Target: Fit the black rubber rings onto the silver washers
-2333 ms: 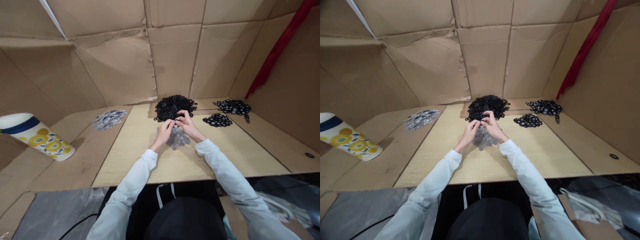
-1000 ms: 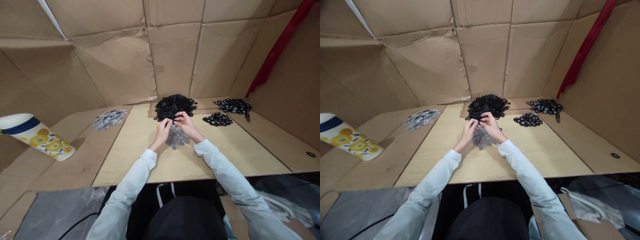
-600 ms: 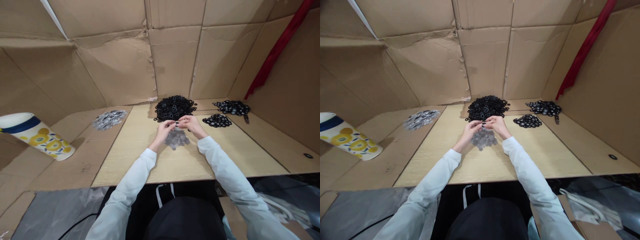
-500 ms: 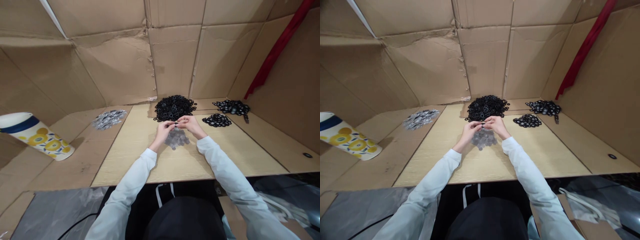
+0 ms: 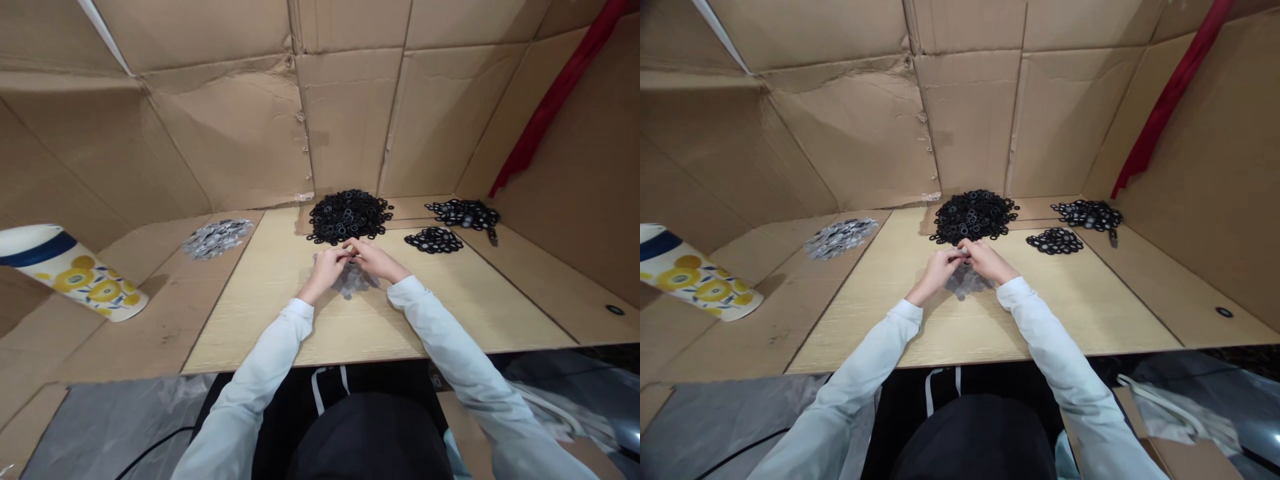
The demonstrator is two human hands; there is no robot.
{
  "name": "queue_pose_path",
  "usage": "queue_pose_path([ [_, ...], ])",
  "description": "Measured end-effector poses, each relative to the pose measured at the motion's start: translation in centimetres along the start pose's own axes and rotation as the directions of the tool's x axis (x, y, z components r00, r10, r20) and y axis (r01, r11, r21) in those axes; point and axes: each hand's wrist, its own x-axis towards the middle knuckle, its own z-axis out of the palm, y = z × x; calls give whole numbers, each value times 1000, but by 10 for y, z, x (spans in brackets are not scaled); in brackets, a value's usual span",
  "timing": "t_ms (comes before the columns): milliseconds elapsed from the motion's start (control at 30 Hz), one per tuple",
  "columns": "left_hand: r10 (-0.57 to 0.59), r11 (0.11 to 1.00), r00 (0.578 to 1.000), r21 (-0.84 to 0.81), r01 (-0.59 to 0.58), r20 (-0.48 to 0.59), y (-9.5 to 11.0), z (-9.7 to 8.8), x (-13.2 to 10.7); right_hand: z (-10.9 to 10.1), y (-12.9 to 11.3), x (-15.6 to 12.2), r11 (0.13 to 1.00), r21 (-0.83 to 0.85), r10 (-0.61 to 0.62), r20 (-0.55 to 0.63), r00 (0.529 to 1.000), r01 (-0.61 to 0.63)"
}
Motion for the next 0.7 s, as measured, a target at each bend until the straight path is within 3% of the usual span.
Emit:
queue_pose_path([
  [100, -161, 960, 982, -246, 133, -100, 3, -1, 3, -15, 18, 0, 975, 93, 214, -138, 967, -202],
  [167, -288, 842, 954, -495, 213, -80, 6, -2, 4, -26, 35, -3, 903, 102, 429, -218, 877, -417],
  [233, -356, 696, 935, -670, 259, -8, 8, -3, 3, -33, 49, -7, 815, 174, 578, -165, 799, -554],
  [333, -379, 583, 924, -763, 279, 48, 9, -4, 1, -31, 62, -13, 705, 332, 682, -74, 727, -627],
  [433, -364, 551, 928, -786, 280, 76, 8, -5, 1, -26, 66, -13, 690, 326, 696, -54, 716, -646],
  [500, -352, 538, 932, -795, 279, 89, 8, -5, 1, -24, 63, -11, 729, 237, 675, -94, 732, -642],
  [600, -348, 502, 931, -816, 286, 112, 10, -5, 1, -22, 50, -5, 864, 153, 500, -148, 853, -480],
  [667, -343, 474, 930, -831, 293, 132, 13, -5, 0, -16, 34, -2, 915, 281, 322, -80, 943, -289],
  [700, -339, 463, 930, -836, 294, 140, 15, -5, -1, -13, 26, 0, 892, 401, 224, 12, 975, -209],
])
